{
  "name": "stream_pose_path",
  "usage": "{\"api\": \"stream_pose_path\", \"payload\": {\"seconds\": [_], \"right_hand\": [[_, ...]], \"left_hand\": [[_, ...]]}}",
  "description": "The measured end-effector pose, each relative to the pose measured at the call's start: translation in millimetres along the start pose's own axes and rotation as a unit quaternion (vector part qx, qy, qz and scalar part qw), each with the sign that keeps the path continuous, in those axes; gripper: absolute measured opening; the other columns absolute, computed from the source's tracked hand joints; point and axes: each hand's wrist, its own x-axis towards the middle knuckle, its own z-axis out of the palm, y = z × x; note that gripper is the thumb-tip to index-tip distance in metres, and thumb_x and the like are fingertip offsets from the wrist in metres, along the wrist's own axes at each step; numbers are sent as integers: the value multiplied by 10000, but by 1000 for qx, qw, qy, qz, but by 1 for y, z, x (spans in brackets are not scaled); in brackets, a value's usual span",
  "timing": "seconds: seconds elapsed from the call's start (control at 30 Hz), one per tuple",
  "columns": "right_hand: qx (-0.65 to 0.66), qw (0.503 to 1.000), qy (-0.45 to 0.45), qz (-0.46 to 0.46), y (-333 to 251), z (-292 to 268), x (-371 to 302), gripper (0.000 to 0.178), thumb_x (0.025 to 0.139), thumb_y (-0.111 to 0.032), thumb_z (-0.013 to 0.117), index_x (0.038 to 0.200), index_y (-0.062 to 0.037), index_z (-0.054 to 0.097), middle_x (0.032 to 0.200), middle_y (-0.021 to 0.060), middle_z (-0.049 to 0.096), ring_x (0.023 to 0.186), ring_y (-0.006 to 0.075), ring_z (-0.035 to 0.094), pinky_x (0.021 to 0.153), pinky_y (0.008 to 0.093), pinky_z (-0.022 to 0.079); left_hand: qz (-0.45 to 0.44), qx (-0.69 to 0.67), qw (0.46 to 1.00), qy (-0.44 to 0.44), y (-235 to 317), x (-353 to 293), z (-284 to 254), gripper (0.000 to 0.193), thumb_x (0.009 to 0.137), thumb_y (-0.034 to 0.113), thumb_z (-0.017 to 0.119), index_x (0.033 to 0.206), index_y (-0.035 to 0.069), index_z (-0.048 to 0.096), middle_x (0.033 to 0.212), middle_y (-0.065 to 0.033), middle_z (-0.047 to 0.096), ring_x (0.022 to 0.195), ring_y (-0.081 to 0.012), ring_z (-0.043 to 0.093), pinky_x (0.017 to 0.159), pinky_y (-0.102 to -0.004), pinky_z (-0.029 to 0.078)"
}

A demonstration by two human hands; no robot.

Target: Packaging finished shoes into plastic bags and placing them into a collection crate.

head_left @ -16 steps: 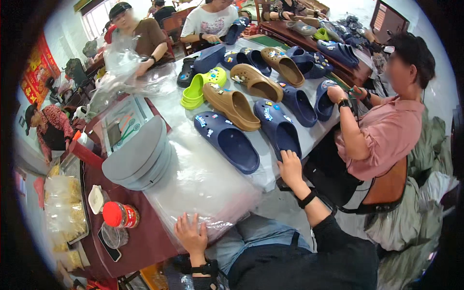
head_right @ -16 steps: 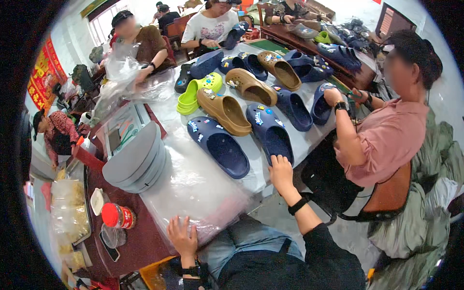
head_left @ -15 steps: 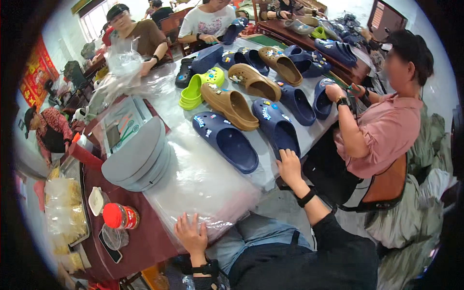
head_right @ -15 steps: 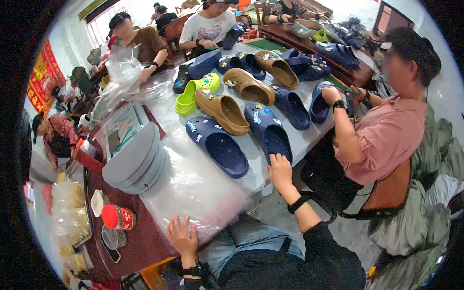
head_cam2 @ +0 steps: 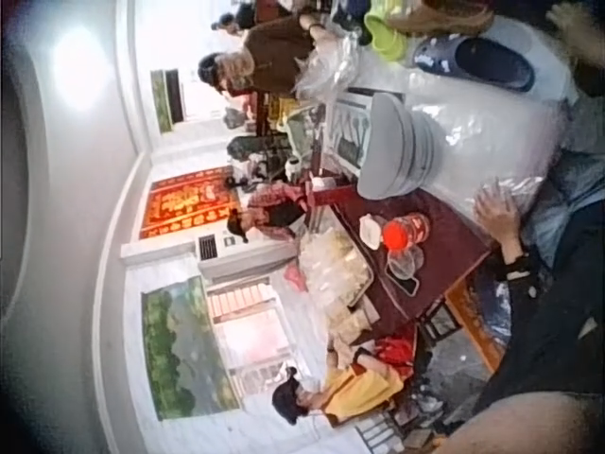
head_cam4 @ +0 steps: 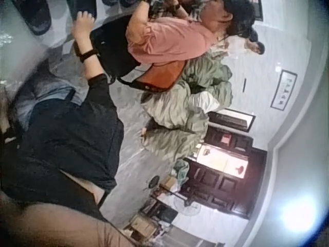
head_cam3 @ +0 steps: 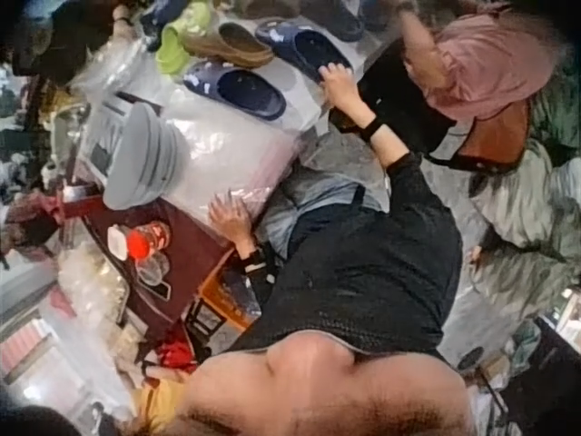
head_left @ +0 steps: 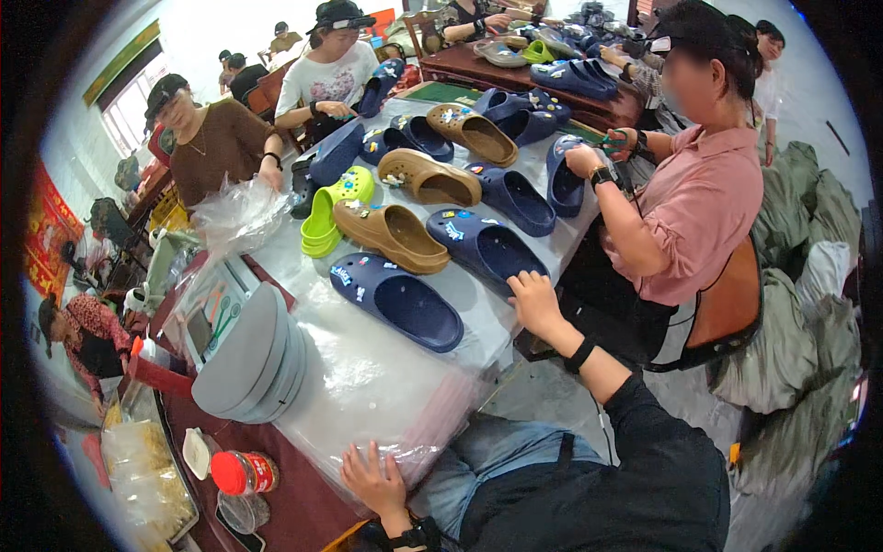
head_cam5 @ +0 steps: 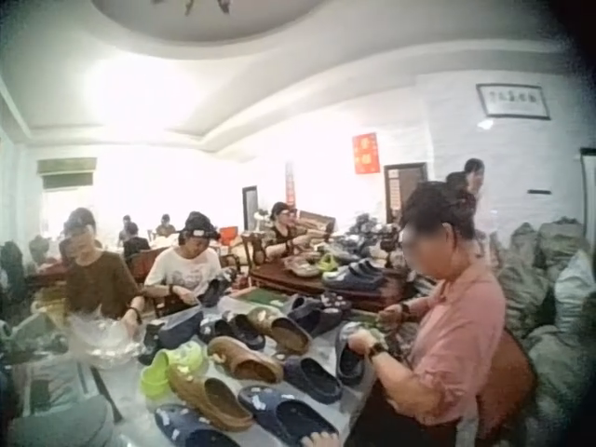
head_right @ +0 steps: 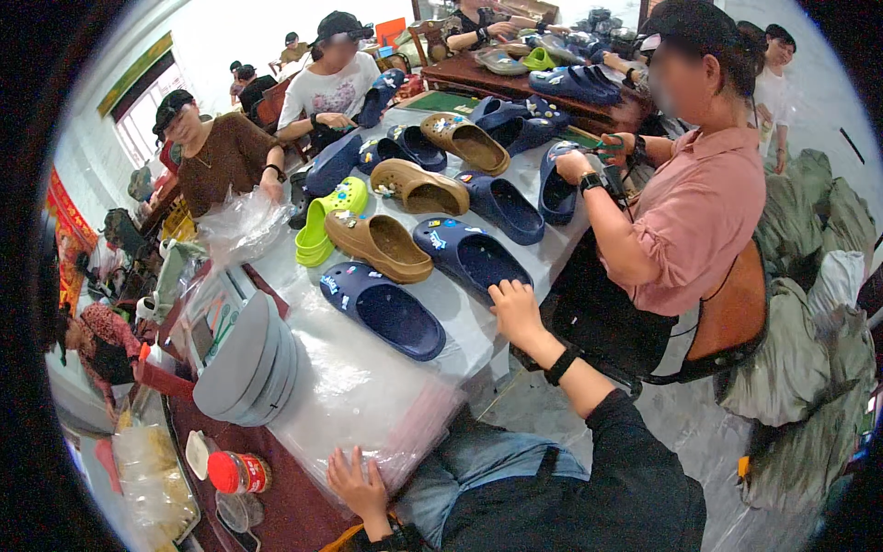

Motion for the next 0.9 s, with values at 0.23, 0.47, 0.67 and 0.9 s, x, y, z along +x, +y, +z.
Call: {"api": "stream_pose_path", "payload": {"seconds": [0.23, 0.47, 0.67, 0.9], "right_hand": [[-17, 997, -65, -25, 27, 4, 32, 342, 682, -127, 685, 992, -88, 546, 940, 69, 545, 912, 258, 541, 748, 390, 419], [123, 989, 6, -77, -18, -42, 113, 602, 734, -389, 708, 1200, -67, 504, 1131, 173, 540, 1017, 354, 543, 847, 430, 453], [98, 980, -78, -151, -97, 12, 174, 890, 745, -512, 669, 1427, -146, 229, 1352, 229, 414, 1229, 379, 429, 947, 477, 389], [138, 959, -225, -101, -97, 48, 198, 647, 801, -163, 574, 1356, -44, 263, 798, 236, 642, 699, 408, 625, 664, 492, 498]], "left_hand": [[-9, 11, 1000, -6, -3, 2, -7, 372, 855, 334, 552, 1156, 126, 617, 1319, -173, 463, 1260, -366, 367, 1056, -495, 246], [2, 3, 1000, -19, -3, 5, -8, 372, 858, 359, 551, 1148, 137, 621, 1323, -171, 457, 1255, -357, 368, 1056, -494, 244], [-20, -27, 998, -44, -10, 5, -16, 371, 837, 369, 595, 1151, 172, 610, 1319, -159, 450, 1247, -360, 365, 1049, -512, 240], [4, -22, 998, -56, -4, 8, -12, 384, 836, 345, 594, 1173, 161, 590, 1334, -172, 431, 1253, -375, 354, 1042, -524, 237]]}}
